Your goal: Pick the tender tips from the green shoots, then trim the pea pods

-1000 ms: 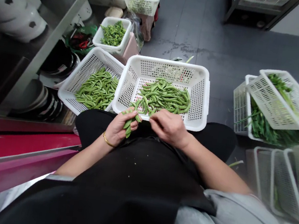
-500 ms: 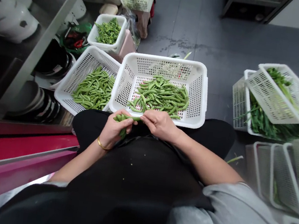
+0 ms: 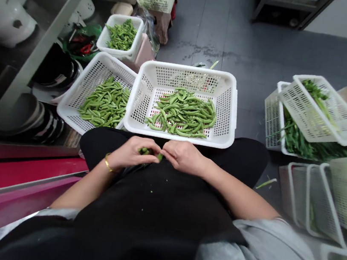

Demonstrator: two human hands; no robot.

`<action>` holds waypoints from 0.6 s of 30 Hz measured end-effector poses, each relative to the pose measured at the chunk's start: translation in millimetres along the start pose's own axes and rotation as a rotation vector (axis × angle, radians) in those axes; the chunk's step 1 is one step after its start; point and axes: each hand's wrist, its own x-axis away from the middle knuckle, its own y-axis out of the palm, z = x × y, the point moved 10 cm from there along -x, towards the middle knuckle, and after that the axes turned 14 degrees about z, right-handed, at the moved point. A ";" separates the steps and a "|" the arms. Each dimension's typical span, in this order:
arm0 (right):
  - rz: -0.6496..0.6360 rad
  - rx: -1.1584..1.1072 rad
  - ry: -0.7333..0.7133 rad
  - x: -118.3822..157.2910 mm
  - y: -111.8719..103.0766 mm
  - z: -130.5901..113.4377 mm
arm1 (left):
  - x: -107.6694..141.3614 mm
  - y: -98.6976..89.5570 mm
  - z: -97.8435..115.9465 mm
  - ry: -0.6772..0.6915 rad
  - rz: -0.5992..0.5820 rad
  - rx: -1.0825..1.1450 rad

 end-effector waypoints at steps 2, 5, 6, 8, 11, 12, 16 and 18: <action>0.081 0.015 0.006 0.2 -8.3 2.0 | -0.9 -2.3 -12.5 -0.109 0.113 0.102; 0.138 -0.007 0.098 10.5 -25.3 15.3 | 5.5 -31.2 -46.0 -0.300 0.442 0.375; 0.129 -0.026 0.141 14.7 -28.8 20.3 | 7.6 -38.2 -52.1 -0.317 0.504 0.439; 0.108 -0.055 0.188 19.5 -31.6 24.5 | 6.4 -39.9 -50.6 -0.288 0.499 0.447; 0.085 -0.078 0.113 12.4 -22.8 12.2 | -2.0 -10.9 -24.7 -0.157 0.265 0.261; 0.091 -0.080 0.074 8.2 -18.9 6.7 | -3.2 0.9 -17.1 -0.118 0.189 0.207; 0.106 -0.049 0.044 3.5 -10.8 6.2 | -2.1 -8.1 -30.6 -0.210 0.312 0.305; 0.049 -0.042 0.108 14.4 -9.7 19.2 | 3.4 -40.7 -50.5 -0.272 0.531 0.512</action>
